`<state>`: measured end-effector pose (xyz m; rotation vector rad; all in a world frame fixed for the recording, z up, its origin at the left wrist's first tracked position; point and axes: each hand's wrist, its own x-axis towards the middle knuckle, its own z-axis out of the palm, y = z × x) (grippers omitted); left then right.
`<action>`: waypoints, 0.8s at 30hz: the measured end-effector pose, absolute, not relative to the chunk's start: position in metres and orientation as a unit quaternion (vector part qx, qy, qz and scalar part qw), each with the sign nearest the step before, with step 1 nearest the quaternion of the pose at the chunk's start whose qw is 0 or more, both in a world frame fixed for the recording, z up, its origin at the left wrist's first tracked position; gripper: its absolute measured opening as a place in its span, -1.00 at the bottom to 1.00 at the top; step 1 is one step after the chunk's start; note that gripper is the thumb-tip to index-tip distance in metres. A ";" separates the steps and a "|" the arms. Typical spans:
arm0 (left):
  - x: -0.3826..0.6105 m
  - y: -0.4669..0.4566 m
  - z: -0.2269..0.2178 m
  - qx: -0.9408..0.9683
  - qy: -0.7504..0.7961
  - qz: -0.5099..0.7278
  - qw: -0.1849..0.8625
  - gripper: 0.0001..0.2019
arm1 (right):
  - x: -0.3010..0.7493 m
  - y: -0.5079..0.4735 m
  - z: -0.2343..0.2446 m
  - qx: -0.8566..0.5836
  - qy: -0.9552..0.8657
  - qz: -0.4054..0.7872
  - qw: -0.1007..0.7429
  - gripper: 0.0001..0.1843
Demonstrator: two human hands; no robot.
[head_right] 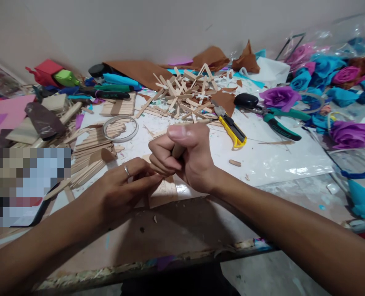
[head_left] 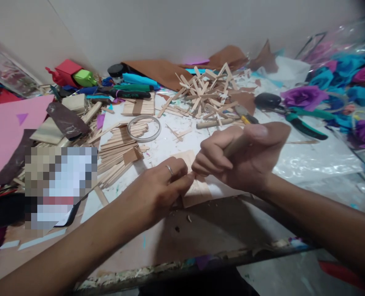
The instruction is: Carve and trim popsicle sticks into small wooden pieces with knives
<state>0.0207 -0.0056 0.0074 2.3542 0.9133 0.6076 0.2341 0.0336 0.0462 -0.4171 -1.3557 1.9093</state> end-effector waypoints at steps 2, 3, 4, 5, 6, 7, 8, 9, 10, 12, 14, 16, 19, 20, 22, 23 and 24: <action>0.019 -0.004 0.009 0.881 0.330 0.205 0.269 -0.87 | 0.233 0.031 0.046 -0.168 -0.528 0.743 0.376 -0.36; 0.018 -0.004 0.011 0.885 0.326 0.197 0.268 -0.87 | 0.232 0.030 0.046 -0.170 -0.525 0.739 0.387 -0.35; 0.017 -0.003 0.011 0.887 0.324 0.194 0.267 -0.89 | 0.230 0.028 0.046 -0.174 -0.524 0.733 0.397 -0.35; 0.017 -0.003 0.012 0.887 0.323 0.195 0.265 -0.90 | 0.228 0.027 0.045 -0.179 -0.524 0.726 0.407 -0.34; 0.017 -0.002 0.011 0.888 0.323 0.197 0.263 -0.92 | 0.226 0.025 0.045 -0.185 -0.527 0.719 0.414 -0.33; 0.017 -0.002 0.010 0.888 0.322 0.200 0.261 -0.93 | 0.223 0.024 0.045 -0.191 -0.531 0.712 0.418 -0.33; 0.018 -0.002 0.008 0.887 0.322 0.204 0.259 -0.93 | 0.221 0.023 0.044 -0.199 -0.533 0.708 0.419 -0.32; 0.019 -0.003 0.006 0.885 0.326 0.210 0.257 -0.93 | 0.218 0.022 0.043 -0.200 -0.532 0.706 0.423 -0.32; 0.020 -0.003 0.004 0.882 0.331 0.218 0.257 -0.92 | 0.216 0.021 0.042 -0.195 -0.528 0.704 0.432 -0.32; 0.021 -0.003 0.002 0.875 0.339 0.233 0.255 -0.90 | 0.212 0.019 0.039 -0.180 -0.523 0.695 0.460 -0.32; 0.021 -0.002 0.002 0.882 0.329 0.232 0.245 -0.89 | 0.211 0.017 0.035 -0.176 -0.551 0.670 0.465 -0.35; 0.019 0.000 0.004 0.902 0.298 0.215 0.224 -0.87 | 0.212 0.015 0.033 -0.189 -0.572 0.655 0.456 -0.39; 0.018 0.004 0.006 0.926 0.266 0.198 0.180 -0.82 | 0.213 0.017 0.034 -0.189 -0.540 0.683 0.453 -0.36; 0.017 0.005 0.006 0.930 0.262 0.198 0.166 -0.80 | 0.213 0.018 0.035 -0.178 -0.533 0.691 0.455 -0.34; 0.018 0.006 0.005 0.933 0.255 0.204 0.149 -0.78 | 0.212 0.021 0.037 -0.166 -0.540 0.694 0.446 -0.32; 0.018 0.007 0.004 0.934 0.251 0.207 0.147 -0.77 | 0.212 0.022 0.037 -0.165 -0.547 0.692 0.441 -0.32; 0.019 0.007 0.004 0.934 0.248 0.208 0.149 -0.77 | 0.212 0.023 0.037 -0.167 -0.549 0.692 0.438 -0.32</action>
